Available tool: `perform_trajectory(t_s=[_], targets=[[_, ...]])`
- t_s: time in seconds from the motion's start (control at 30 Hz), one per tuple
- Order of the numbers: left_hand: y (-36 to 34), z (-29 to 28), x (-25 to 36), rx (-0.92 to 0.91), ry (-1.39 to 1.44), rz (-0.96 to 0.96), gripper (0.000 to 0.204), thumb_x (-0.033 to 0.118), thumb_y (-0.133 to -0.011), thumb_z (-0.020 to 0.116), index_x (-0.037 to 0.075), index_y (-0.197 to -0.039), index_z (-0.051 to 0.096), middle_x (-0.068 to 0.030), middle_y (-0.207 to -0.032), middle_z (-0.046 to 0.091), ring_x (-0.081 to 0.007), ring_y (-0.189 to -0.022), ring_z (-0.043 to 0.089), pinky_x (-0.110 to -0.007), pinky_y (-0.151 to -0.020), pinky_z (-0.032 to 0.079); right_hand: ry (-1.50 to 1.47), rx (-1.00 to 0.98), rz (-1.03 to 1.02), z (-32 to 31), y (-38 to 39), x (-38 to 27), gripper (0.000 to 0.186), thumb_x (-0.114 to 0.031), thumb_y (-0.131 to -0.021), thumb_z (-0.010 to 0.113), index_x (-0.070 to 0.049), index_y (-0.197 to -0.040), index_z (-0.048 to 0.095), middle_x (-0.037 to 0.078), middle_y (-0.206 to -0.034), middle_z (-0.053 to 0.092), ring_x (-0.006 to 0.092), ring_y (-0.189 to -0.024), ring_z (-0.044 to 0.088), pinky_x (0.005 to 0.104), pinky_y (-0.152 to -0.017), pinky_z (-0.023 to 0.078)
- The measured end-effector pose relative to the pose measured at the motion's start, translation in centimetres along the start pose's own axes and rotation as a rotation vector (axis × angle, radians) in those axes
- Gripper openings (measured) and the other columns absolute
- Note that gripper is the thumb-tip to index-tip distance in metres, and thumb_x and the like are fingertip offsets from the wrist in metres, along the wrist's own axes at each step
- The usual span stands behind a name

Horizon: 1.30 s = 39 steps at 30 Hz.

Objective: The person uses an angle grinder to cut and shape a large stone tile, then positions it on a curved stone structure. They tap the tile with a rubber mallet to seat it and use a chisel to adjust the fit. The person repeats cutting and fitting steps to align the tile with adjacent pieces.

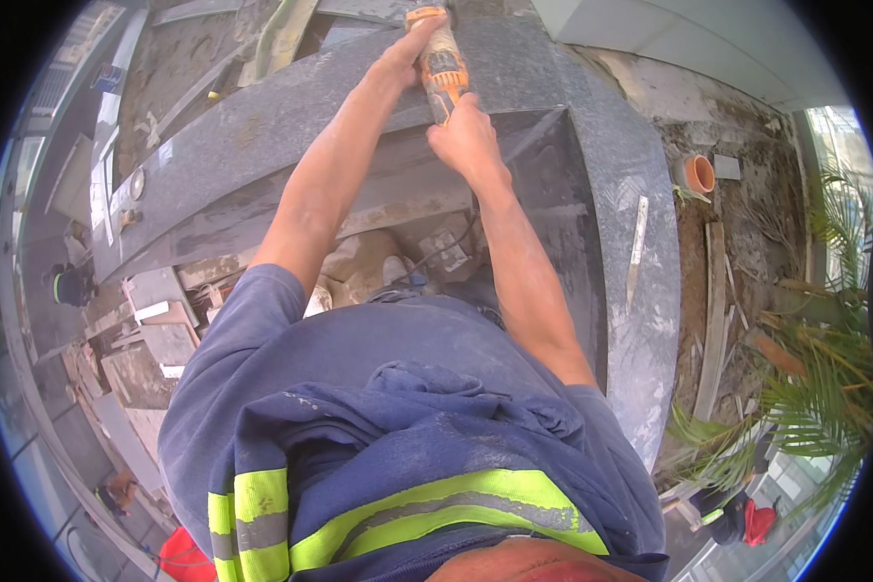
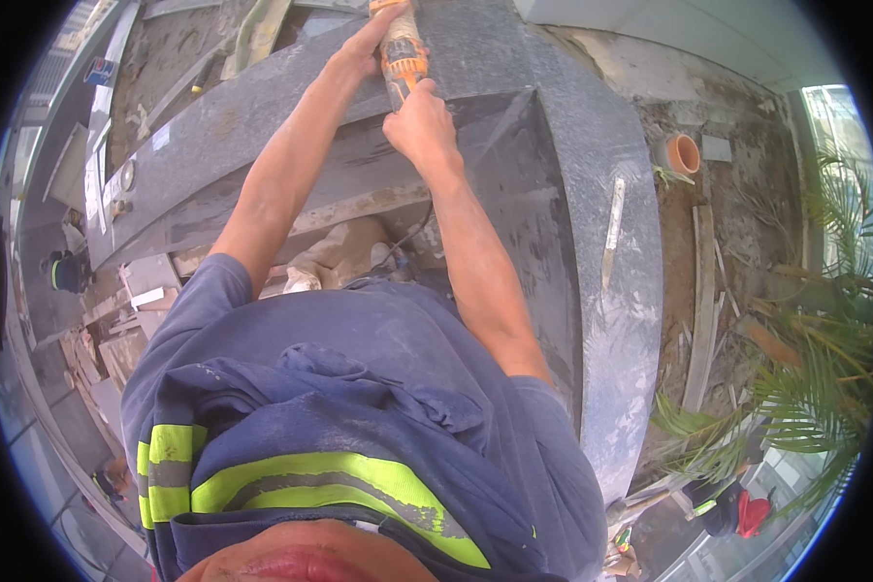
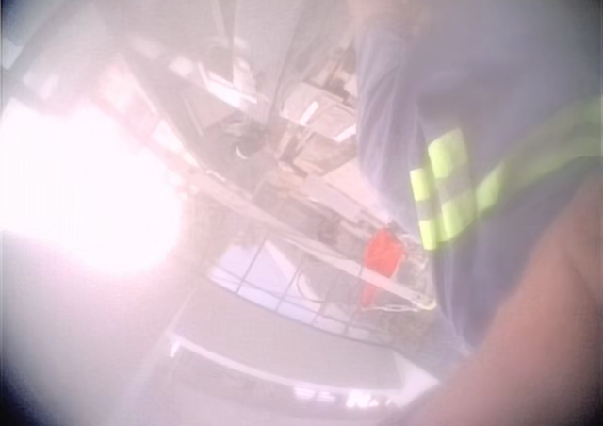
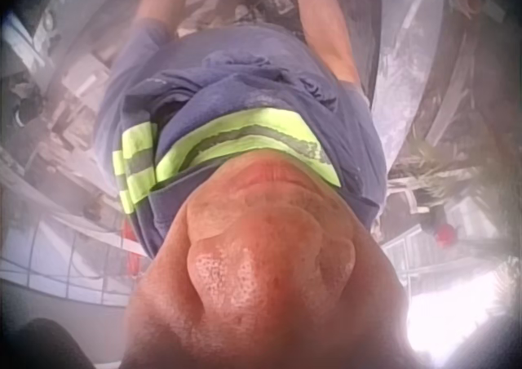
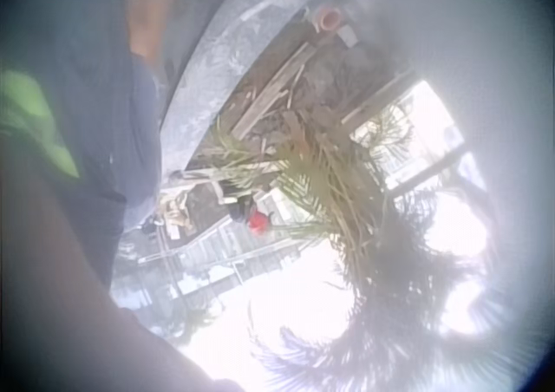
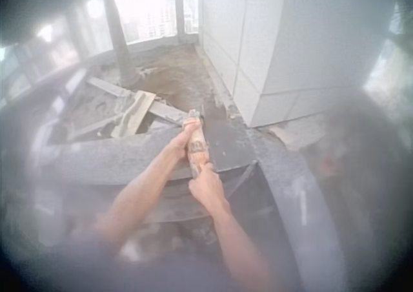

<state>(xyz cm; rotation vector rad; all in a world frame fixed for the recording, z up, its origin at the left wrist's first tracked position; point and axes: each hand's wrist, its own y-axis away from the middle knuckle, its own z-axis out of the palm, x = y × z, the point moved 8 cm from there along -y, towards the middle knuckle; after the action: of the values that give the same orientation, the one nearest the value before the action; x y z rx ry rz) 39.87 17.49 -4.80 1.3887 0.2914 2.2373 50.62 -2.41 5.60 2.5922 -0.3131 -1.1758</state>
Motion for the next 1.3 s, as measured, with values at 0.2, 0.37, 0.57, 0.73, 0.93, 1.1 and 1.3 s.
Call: perform_trajectory(t_s=[0.2, 0.37, 0.57, 0.73, 0.93, 1.1, 1.3], targets=[[0.7, 0.1, -0.9, -0.012, 0.059, -0.002, 0.063, 0.043, -0.103, 0.080, 0.002, -0.142, 0.054, -0.0165, -0.115, 0.070, -0.0322, -0.098, 0.078, -0.053, -0.087, 0.069, 0.052, 0.011, -0.008, 0.1, 1.1, 0.0, 0.062, -0.014, -0.095, 0.076, 0.014, -0.141, 0.046, 0.039, -0.127, 0.073, 0.0520, -0.122, 0.074, 0.0567, -0.107, 0.060], [1.2, 0.2, -1.4, -0.014, 0.086, -0.002, 0.062, 0.041, -0.103, 0.080, 0.001, -0.143, 0.052, -0.0178, -0.116, 0.070, -0.0337, -0.097, 0.078, -0.054, -0.086, 0.069, 0.065, 0.013, -0.007, 0.2, 1.6, 0.5, 0.061, -0.013, -0.095, 0.077, 0.015, -0.140, 0.046, 0.040, -0.126, 0.073, 0.0527, -0.122, 0.074, 0.0564, -0.106, 0.060], [1.5, 0.4, -1.7, -0.013, 0.105, -0.002, 0.062, 0.038, -0.104, 0.080, 0.001, -0.144, 0.051, -0.0194, -0.116, 0.069, -0.0356, -0.096, 0.078, -0.055, -0.085, 0.069, 0.025, -0.003, 0.013, -0.1, 1.7, 0.6, 0.059, -0.012, -0.094, 0.076, 0.016, -0.138, 0.049, 0.041, -0.126, 0.072, 0.0531, -0.122, 0.073, 0.0568, -0.106, 0.060], [1.2, 0.4, -1.5, -0.013, 0.107, 0.002, 0.062, 0.035, -0.104, 0.079, 0.000, -0.145, 0.049, -0.0207, -0.117, 0.068, -0.0371, -0.096, 0.078, -0.056, -0.084, 0.069, 0.057, 0.039, -0.026, 0.4, 0.2, 1.1, 0.059, -0.011, -0.092, 0.070, 0.017, -0.139, 0.050, 0.038, -0.118, 0.075, 0.0435, -0.095, 0.082, 0.0469, -0.076, 0.067], [2.2, 0.8, -2.3, -0.013, 0.114, -0.017, 0.061, 0.033, -0.105, 0.079, -0.001, -0.146, 0.048, -0.0222, -0.118, 0.068, -0.0389, -0.095, 0.078, -0.057, -0.083, 0.070, 0.063, 0.018, -0.014, 0.3, 0.7, 1.5, 0.061, -0.011, -0.092, 0.069, 0.019, -0.140, 0.046, 0.039, -0.120, 0.074, 0.0436, -0.097, 0.082, 0.0471, -0.077, 0.067], [2.4, 0.9, -2.8, -0.002, 0.119, -0.015, 0.061, 0.030, -0.105, 0.078, -0.002, -0.147, 0.047, -0.0235, -0.118, 0.067, -0.0404, -0.094, 0.078, -0.058, -0.082, 0.070, 0.074, 0.000, 0.005, 0.2, 1.5, 1.5, 0.063, -0.013, -0.093, 0.071, 0.015, -0.143, 0.045, 0.038, -0.127, 0.072, 0.0471, -0.114, 0.078, 0.0517, -0.093, 0.064], [2.6, 0.7, -3.1, -0.030, 0.131, -0.010, 0.063, 0.031, -0.105, 0.078, -0.002, -0.147, 0.045, -0.0252, -0.119, 0.068, -0.0424, -0.096, 0.079, -0.059, -0.083, 0.070, 0.055, -0.035, 0.034, -0.2, 3.3, 0.9, 0.065, -0.016, -0.094, 0.074, 0.014, -0.145, 0.045, 0.039, -0.133, 0.070, 0.0497, -0.127, 0.072, 0.0554, -0.107, 0.059]])
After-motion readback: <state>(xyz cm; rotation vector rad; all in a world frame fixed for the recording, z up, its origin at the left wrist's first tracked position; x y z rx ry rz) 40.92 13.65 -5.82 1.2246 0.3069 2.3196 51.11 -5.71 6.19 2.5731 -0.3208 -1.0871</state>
